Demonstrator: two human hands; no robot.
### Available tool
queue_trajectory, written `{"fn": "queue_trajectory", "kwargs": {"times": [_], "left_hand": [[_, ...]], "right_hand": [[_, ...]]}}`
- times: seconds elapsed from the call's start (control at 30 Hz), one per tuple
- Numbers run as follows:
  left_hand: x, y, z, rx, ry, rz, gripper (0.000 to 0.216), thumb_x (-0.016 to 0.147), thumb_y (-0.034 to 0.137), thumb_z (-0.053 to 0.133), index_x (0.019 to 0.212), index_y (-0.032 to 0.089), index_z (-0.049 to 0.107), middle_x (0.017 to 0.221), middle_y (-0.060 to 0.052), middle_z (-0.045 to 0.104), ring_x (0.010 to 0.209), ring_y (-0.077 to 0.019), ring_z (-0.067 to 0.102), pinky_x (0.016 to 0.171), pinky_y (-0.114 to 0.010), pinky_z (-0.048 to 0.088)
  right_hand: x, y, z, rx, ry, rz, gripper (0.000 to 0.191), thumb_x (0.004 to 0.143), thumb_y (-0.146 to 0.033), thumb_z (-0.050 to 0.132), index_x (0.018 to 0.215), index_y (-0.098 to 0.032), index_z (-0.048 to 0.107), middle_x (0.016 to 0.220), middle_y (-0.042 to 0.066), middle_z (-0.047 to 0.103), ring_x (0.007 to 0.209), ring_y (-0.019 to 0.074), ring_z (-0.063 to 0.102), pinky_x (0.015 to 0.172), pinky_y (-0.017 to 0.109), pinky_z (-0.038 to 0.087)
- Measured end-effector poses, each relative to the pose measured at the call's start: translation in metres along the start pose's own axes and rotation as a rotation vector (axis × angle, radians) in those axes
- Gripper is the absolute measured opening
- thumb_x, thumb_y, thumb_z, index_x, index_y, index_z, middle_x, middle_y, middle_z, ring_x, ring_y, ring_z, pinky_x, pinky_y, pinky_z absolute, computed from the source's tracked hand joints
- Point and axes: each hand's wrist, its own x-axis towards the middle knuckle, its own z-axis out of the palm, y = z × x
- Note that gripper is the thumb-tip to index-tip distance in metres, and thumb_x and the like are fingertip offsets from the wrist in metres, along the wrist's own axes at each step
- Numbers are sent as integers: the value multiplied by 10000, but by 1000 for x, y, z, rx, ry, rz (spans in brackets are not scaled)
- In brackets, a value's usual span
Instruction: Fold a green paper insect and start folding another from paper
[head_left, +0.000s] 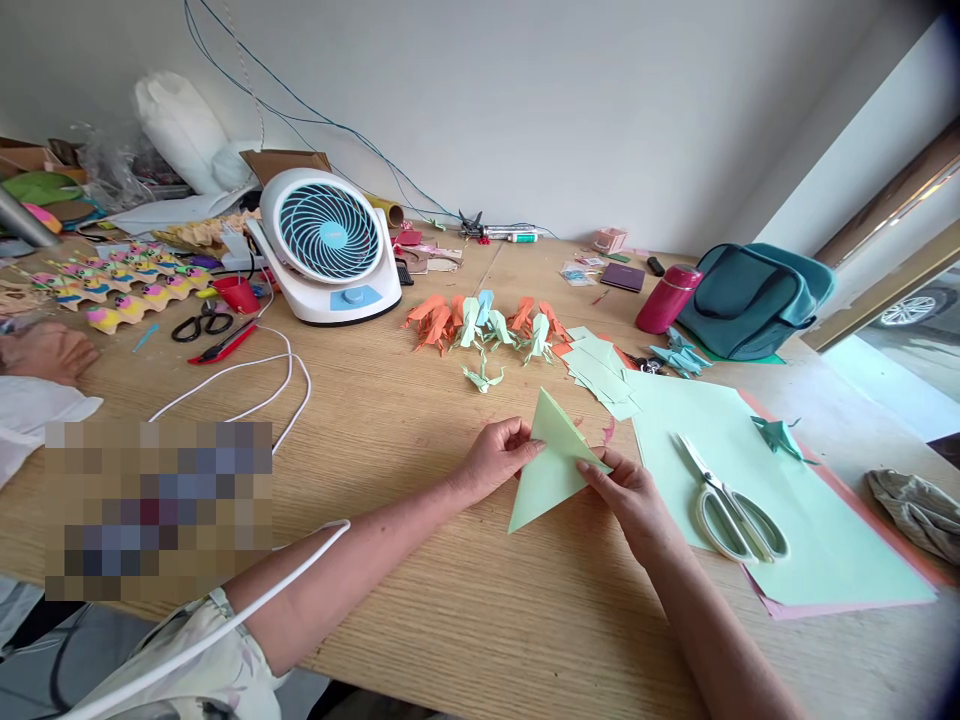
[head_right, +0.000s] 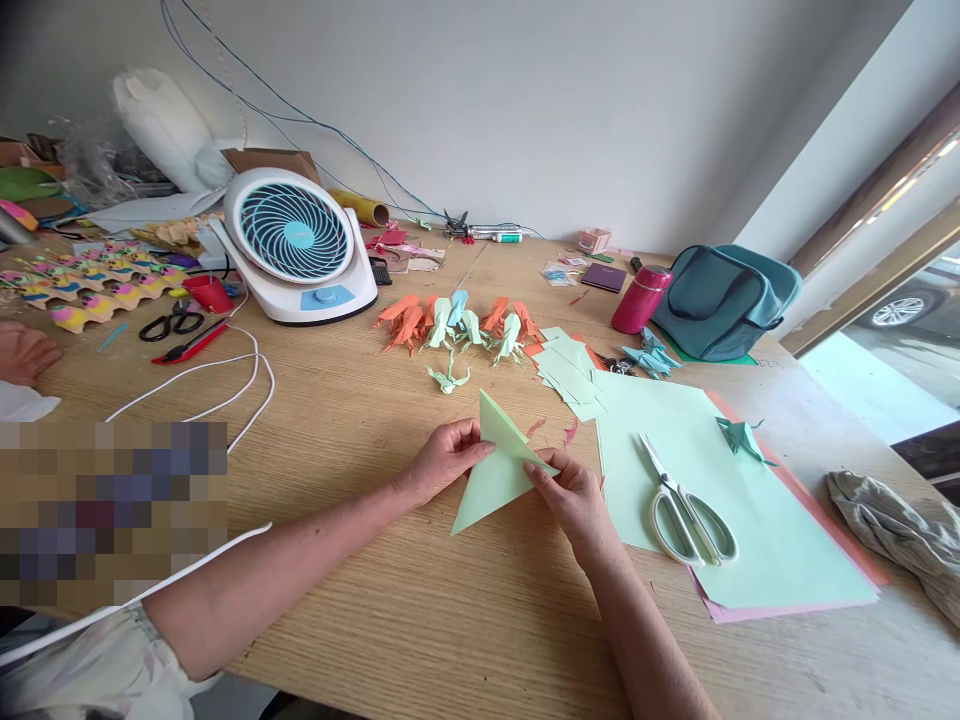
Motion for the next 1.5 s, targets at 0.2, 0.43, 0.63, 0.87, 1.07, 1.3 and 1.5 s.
{"fn": "queue_trajectory", "kwargs": {"times": [0.2, 0.43, 0.63, 0.87, 1.07, 1.3, 1.5], "left_hand": [[-2, -2, 2, 129, -11, 30, 318, 770, 436, 735, 839, 133, 663, 708, -4, 637, 644, -124, 546, 573, -223, 408], [-5, -1, 3, 222, -57, 71, 219, 777, 344, 728, 820, 131, 693, 732, -23, 670, 666, -145, 582, 595, -235, 435], [-6, -4, 1, 307, -80, 127, 201, 800, 334, 687, 771, 136, 680, 706, -14, 650, 647, -139, 568, 578, -232, 405], [-7, -3, 1, 382, -64, 119, 211, 786, 349, 720, 801, 139, 708, 772, -42, 712, 751, -187, 640, 662, -256, 463], [-8, -2, 1, 364, -65, 63, 192, 778, 332, 741, 755, 147, 692, 750, -26, 706, 734, -174, 639, 630, -241, 449], [-6, -7, 0, 388, -81, 75, 225, 789, 366, 721, 820, 144, 710, 803, -50, 728, 781, -204, 663, 654, -263, 476], [-5, -9, -1, 319, -99, 110, 246, 785, 353, 730, 897, 135, 730, 890, -74, 755, 828, -212, 683, 705, -275, 506]], "right_hand": [[-1, -2, 3, -152, 45, -50, 455, 756, -672, 681, 815, -221, 685, 624, 16, 657, 643, 211, 612, 541, 292, 435], [0, 3, 3, -160, 21, -71, 438, 774, -640, 690, 782, -204, 652, 609, -6, 588, 552, 143, 477, 483, 256, 304], [-2, 1, 5, -212, 29, -69, 435, 728, -623, 738, 726, -203, 625, 559, -30, 496, 511, 117, 346, 486, 262, 209], [-5, 3, 9, -315, 27, -37, 441, 761, -637, 695, 818, -201, 656, 505, -62, 352, 479, 99, 217, 473, 267, 135], [-5, 3, 10, -348, 63, -41, 389, 761, -585, 704, 853, -207, 680, 551, -43, 424, 484, 106, 261, 455, 264, 160], [-6, 6, 7, -338, 44, -16, 355, 786, -538, 695, 904, -203, 689, 576, -31, 468, 497, 113, 303, 445, 264, 195], [-7, 2, 12, -364, 73, -35, 370, 776, -560, 703, 787, -196, 636, 544, -54, 356, 495, 100, 262, 450, 254, 159]]}}
